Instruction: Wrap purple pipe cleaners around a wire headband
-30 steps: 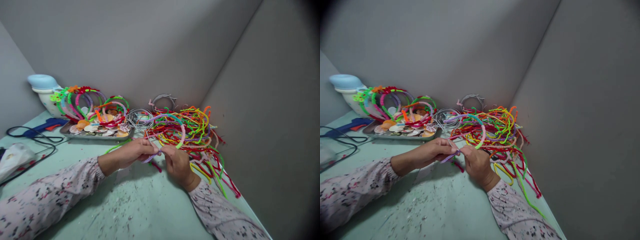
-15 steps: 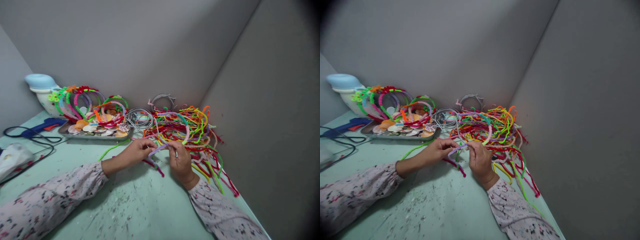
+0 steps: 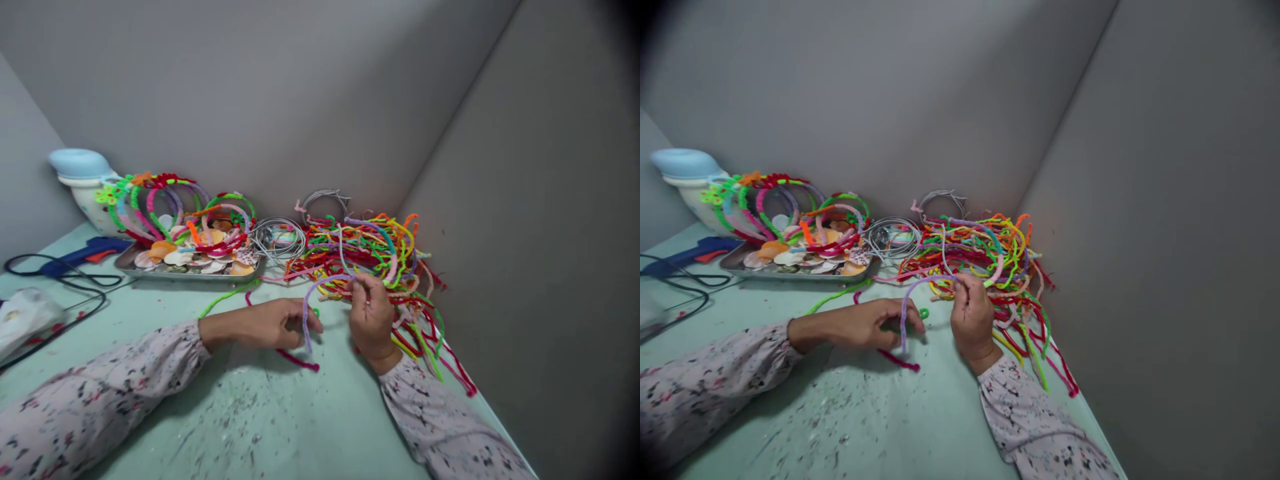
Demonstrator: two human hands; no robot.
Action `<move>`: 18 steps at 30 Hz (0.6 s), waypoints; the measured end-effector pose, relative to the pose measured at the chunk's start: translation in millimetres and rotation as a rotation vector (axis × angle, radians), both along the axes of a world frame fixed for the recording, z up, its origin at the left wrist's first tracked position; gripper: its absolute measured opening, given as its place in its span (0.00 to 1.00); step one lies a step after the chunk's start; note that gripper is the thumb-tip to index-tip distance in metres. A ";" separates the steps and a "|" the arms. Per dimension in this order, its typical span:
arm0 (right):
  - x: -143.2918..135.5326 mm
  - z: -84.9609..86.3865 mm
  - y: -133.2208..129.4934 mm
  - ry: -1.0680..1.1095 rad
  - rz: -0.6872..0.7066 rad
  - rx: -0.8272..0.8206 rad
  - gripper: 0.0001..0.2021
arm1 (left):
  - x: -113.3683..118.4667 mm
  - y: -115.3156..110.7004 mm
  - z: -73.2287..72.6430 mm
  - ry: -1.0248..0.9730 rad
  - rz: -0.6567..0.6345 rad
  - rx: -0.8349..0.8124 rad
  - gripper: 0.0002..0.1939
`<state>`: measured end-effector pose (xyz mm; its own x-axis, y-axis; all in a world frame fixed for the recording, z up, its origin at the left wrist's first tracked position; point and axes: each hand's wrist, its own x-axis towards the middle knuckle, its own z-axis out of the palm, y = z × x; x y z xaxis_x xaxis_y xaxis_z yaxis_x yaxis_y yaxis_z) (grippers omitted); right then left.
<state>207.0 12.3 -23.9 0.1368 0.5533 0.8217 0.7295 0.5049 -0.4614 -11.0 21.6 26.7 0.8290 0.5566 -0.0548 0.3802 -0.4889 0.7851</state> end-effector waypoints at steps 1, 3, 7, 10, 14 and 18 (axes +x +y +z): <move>0.2 0.2 0.2 0.004 -0.005 0.001 0.09 | 0.0 -3.4 2.3 0.029 -0.030 0.055 0.18; 0.4 0.4 0.5 0.009 -0.002 0.002 0.09 | 0.4 -8.8 3.0 0.120 -0.080 0.181 0.18; 0.0 0.2 0.5 0.004 0.040 -0.004 0.08 | 1.4 -4.1 -9.4 0.176 -0.100 0.266 0.10; -1.6 0.6 -1.8 -0.005 0.077 0.008 0.08 | 0.6 12.5 -20.9 0.070 0.166 0.455 0.04; -6.1 1.8 -8.4 -0.036 0.177 0.010 0.09 | -0.9 23.6 -20.9 -0.149 0.556 0.580 0.05; -11.8 3.0 -15.3 -0.073 0.307 -0.049 0.10 | 2.2 9.2 -10.0 -0.407 0.528 0.819 0.03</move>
<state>195.1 -3.0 -20.8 -0.1015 0.5984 0.7947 0.5785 0.6854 -0.4422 -8.9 30.8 16.7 0.3427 0.5933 0.7284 0.4814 -0.7767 0.4061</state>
